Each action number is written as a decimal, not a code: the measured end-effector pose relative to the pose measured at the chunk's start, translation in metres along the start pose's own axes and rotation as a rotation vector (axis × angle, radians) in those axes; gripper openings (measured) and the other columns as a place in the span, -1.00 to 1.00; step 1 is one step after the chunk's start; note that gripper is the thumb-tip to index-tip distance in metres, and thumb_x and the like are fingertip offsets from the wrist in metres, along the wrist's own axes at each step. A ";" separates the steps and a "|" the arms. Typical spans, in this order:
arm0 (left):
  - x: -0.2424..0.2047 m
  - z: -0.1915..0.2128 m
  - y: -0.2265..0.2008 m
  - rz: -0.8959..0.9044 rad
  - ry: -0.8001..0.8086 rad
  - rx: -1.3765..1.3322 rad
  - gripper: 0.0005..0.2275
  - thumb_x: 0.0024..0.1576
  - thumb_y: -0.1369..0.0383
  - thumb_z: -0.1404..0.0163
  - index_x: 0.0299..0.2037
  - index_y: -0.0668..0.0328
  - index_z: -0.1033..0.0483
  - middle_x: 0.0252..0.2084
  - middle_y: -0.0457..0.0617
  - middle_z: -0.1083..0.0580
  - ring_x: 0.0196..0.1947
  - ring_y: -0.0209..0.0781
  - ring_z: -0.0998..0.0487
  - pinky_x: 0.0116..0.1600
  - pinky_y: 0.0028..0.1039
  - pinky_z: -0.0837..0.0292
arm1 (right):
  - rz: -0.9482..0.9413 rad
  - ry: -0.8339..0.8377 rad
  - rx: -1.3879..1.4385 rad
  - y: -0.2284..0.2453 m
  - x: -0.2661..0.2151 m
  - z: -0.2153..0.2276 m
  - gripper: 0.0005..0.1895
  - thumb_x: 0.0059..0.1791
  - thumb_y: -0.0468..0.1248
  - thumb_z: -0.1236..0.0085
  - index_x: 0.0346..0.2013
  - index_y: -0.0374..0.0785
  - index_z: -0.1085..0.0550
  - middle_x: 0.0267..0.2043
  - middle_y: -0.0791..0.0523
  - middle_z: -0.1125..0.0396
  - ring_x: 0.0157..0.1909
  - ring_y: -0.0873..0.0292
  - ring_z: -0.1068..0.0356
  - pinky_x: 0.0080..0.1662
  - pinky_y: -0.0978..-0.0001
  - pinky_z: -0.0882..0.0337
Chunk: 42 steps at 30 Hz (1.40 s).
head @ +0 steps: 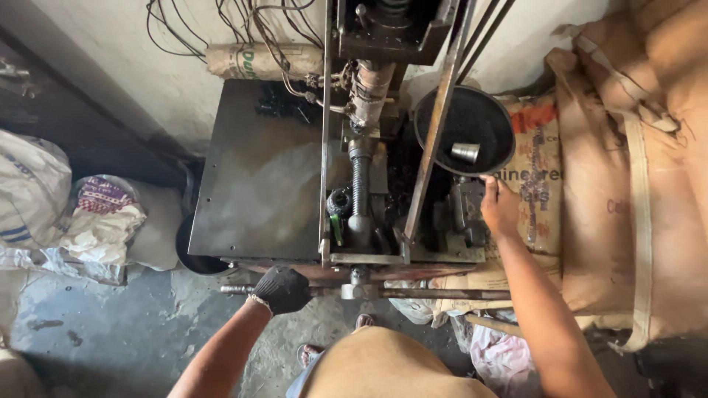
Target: The person operates a manual press machine by turning a crank and placing small metal pieces into a mold. They repeatedly cycle the press and remove the formed pieces, placing them into a container.
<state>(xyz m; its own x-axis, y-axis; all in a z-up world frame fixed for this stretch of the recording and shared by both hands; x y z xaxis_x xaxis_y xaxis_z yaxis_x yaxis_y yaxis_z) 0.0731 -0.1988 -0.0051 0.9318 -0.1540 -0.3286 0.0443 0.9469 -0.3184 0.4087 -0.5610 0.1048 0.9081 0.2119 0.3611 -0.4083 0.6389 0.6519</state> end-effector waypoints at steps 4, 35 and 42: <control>0.002 0.005 0.001 -0.058 -0.076 -0.036 -0.71 0.04 0.12 -0.01 -0.58 0.10 -0.61 -0.46 0.15 -0.56 -0.38 0.21 -0.60 -0.21 -0.04 -0.50 | -0.173 0.043 -0.047 -0.004 0.001 -0.003 -0.57 0.23 -0.06 0.23 0.04 -0.20 -0.57 -0.65 0.04 -0.31 -0.60 0.16 -0.36 -0.40 0.22 -0.34; -0.001 -0.006 0.008 0.034 -0.191 -0.027 -0.78 -0.01 0.14 -0.03 -0.46 0.02 -0.68 -0.38 0.12 -0.59 -0.32 0.19 -0.63 -0.15 -0.05 -0.53 | -0.307 0.334 0.015 -0.159 -0.101 -0.009 -0.48 0.04 -0.35 -0.18 0.30 -0.38 -0.35 0.23 -0.09 -0.35 0.28 -0.01 -0.31 0.24 0.28 -0.24; -0.011 0.009 0.002 -0.069 -0.242 -0.036 -0.75 -0.02 0.09 -0.04 -0.38 0.03 -0.68 -0.34 0.11 -0.60 -0.27 0.17 -0.63 -0.13 -0.07 -0.53 | -0.411 0.331 -0.010 -0.173 -0.095 -0.016 -0.55 0.11 -0.27 -0.09 0.27 -0.37 -0.38 0.24 -0.09 -0.42 0.29 0.02 -0.39 0.28 0.28 -0.31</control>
<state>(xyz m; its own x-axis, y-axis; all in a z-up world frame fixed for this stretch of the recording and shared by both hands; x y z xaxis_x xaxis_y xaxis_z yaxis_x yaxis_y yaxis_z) 0.0664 -0.1930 0.0061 0.9863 -0.1420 -0.0843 0.1020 0.9252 -0.3654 0.3946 -0.6798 -0.0525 0.9744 0.1636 -0.1544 -0.0127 0.7252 0.6884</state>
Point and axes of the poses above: each hand's wrist, its own x-axis towards the middle knuckle, its own z-axis out of the back of the hand, y = z × x, the point moved 8 cm from there along x, towards the middle knuckle
